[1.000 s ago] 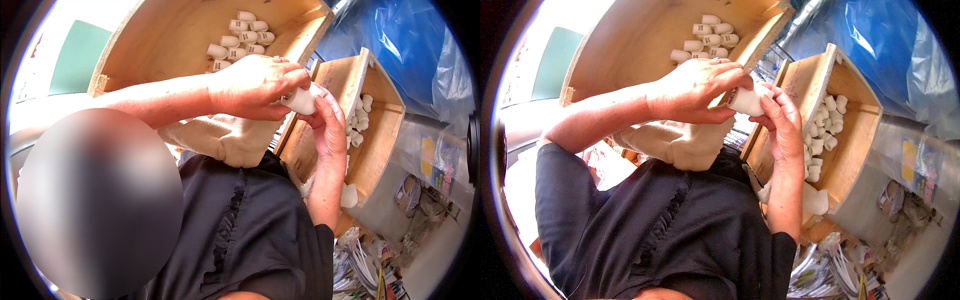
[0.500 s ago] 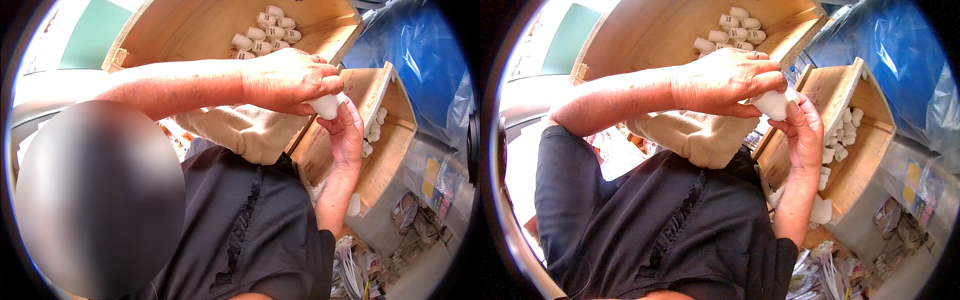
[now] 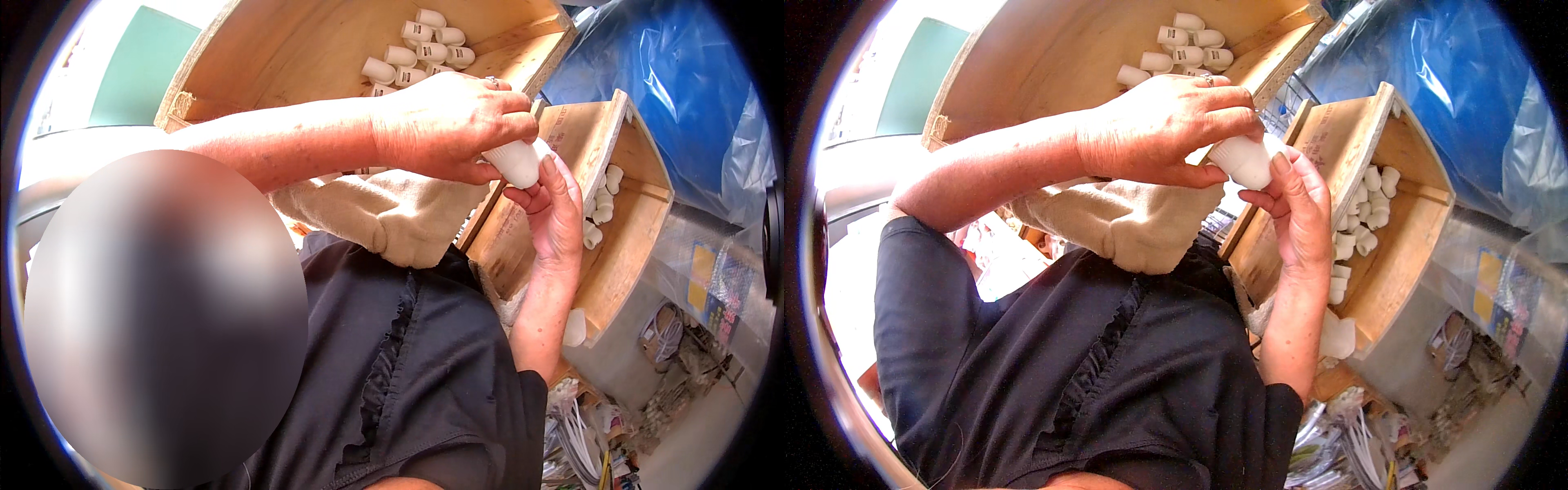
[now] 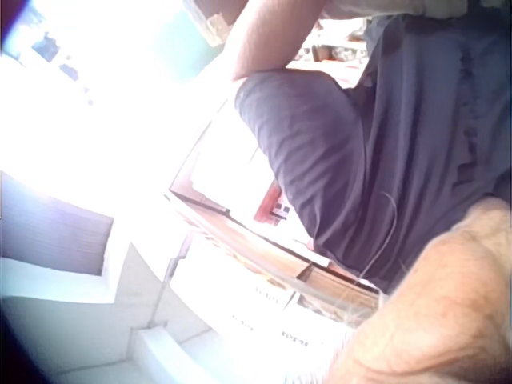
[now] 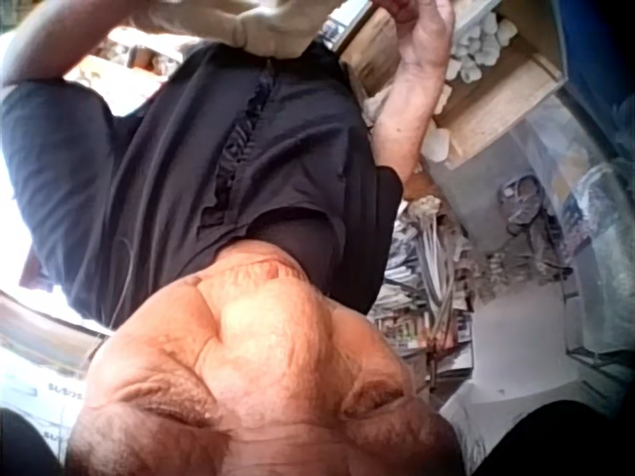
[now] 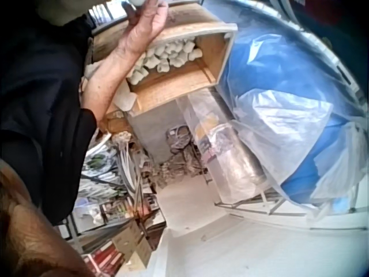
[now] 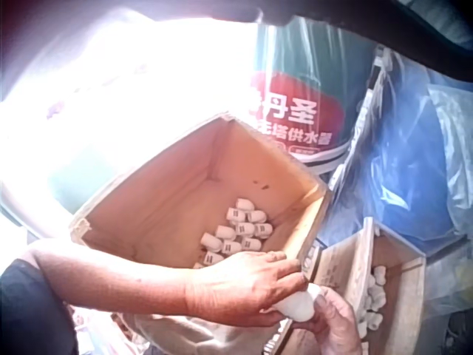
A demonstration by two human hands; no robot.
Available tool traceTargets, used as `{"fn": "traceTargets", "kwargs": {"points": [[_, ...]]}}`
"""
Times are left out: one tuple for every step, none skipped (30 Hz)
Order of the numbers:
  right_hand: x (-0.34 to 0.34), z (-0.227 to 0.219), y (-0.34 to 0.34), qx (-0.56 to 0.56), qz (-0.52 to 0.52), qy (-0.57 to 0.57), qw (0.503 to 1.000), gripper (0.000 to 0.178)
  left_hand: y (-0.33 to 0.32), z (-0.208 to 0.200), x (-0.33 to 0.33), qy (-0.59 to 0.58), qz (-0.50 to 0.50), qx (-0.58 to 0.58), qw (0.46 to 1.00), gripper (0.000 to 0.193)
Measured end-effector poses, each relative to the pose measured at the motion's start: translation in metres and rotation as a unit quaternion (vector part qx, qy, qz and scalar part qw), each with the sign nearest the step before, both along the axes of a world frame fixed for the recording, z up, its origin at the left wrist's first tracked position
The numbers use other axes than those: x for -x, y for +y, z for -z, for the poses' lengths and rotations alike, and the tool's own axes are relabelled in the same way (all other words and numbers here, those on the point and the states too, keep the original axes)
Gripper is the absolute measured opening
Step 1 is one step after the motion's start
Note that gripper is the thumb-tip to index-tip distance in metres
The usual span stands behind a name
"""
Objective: The person transfers small white capsule-shaped objects from a large wooden crate into a smaller wooden crate. They pick up the capsules one by one with their right hand and place them into the smaller container, which is lined with a cloth. The process is repetitive and continues throughout the video.
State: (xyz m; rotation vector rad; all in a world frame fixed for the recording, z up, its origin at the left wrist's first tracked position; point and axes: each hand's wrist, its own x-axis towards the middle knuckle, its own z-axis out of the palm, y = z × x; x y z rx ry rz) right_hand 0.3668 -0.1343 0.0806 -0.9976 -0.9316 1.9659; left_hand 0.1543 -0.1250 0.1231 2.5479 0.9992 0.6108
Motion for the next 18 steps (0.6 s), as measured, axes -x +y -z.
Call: {"fn": "traceTargets", "kwargs": {"points": [[-0.0005, 0.0004, 0.0007, 0.001, -0.002, -0.001, 1.000, 0.045, 0.0007, -0.0006, -0.0004, -0.003, 0.006, -0.006, 1.000, 0.043], [-0.0009, 0.0007, 0.0011, 0.004, -0.004, -0.001, 1.000, 0.045, 0.0014, -0.0013, -0.0007, -0.005, 0.012, -0.012, 1.000, 0.044], [-0.0015, 0.0007, 0.0013, 0.006, -0.008, 0.000, 1.000, 0.044, 0.0012, -0.0020, -0.0012, -0.007, 0.016, -0.018, 1.000, 0.045], [-0.0019, 0.0008, 0.0013, 0.008, -0.013, 0.001, 1.000, 0.044, 0.0009, -0.0017, -0.0018, -0.002, 0.019, -0.022, 1.000, 0.045], [-0.0018, 0.0008, 0.0011, 0.010, -0.011, -0.001, 1.000, 0.044, 0.0005, -0.0012, -0.0025, 0.003, 0.021, -0.026, 0.999, 0.045], [-0.0015, 0.0007, 0.0009, 0.011, -0.008, -0.003, 1.000, 0.044, 0.0006, -0.0007, -0.0028, 0.008, 0.024, -0.030, 0.999, 0.045], [-0.0012, 0.0005, 0.0007, 0.012, -0.006, -0.005, 1.000, 0.043, 0.0009, -0.0005, -0.0027, 0.003, 0.022, -0.023, 0.999, 0.045], [-0.0010, -0.0004, 0.0007, 0.010, -0.009, -0.003, 1.000, 0.044, 0.0012, -0.0002, -0.0022, -0.002, 0.020, -0.016, 1.000, 0.045], [-0.0009, -0.0020, 0.0008, 0.007, -0.011, -0.001, 1.000, 0.044, 0.0018, -0.0002, -0.0020, -0.006, 0.019, -0.010, 1.000, 0.044], [-0.0010, -0.0030, 0.0008, 0.005, -0.014, 0.001, 1.000, 0.044, 0.0019, -0.0002, -0.0021, -0.005, 0.015, -0.007, 1.000, 0.044], [-0.0014, -0.0024, 0.0009, 0.002, -0.012, 0.001, 1.000, 0.044, 0.0019, -0.0001, -0.0022, -0.004, 0.012, -0.004, 1.000, 0.044], [-0.0022, -0.0010, 0.0009, -0.001, -0.012, 0.002, 1.000, 0.045, 0.0016, -0.0002, -0.0022, -0.003, 0.008, -0.001, 1.000, 0.044], [-0.0029, 0.0001, 0.0009, -0.004, -0.011, 0.002, 1.000, 0.045, 0.0018, -0.0001, -0.0016, -0.008, 0.004, 0.002, 1.000, 0.043], [-0.0036, 0.0007, 0.0009, -0.006, -0.010, 0.003, 1.000, 0.045, 0.0024, -0.0001, -0.0008, -0.013, 0.001, 0.005, 1.000, 0.043], [-0.0038, 0.0009, 0.0009, -0.008, -0.011, 0.003, 1.000, 0.045, 0.0020, -0.0007, -0.0001, -0.018, -0.004, 0.008, 1.000, 0.042], [-0.0040, 0.0008, 0.0009, -0.010, -0.011, 0.004, 1.000, 0.045, 0.0019, -0.0022, 0.0001, -0.025, -0.020, 0.030, 0.999, 0.041], [-0.0040, 0.0003, 0.0013, -0.014, -0.011, 0.011, 1.000, 0.045, 0.0023, -0.0053, 0.0003, -0.032, -0.036, 0.052, 0.998, 0.040], [-0.0037, 0.0008, 0.0018, -0.016, -0.012, 0.019, 1.000, 0.044, 0.0024, -0.0086, 0.0008, -0.038, -0.053, 0.074, 0.995, 0.039]]}}
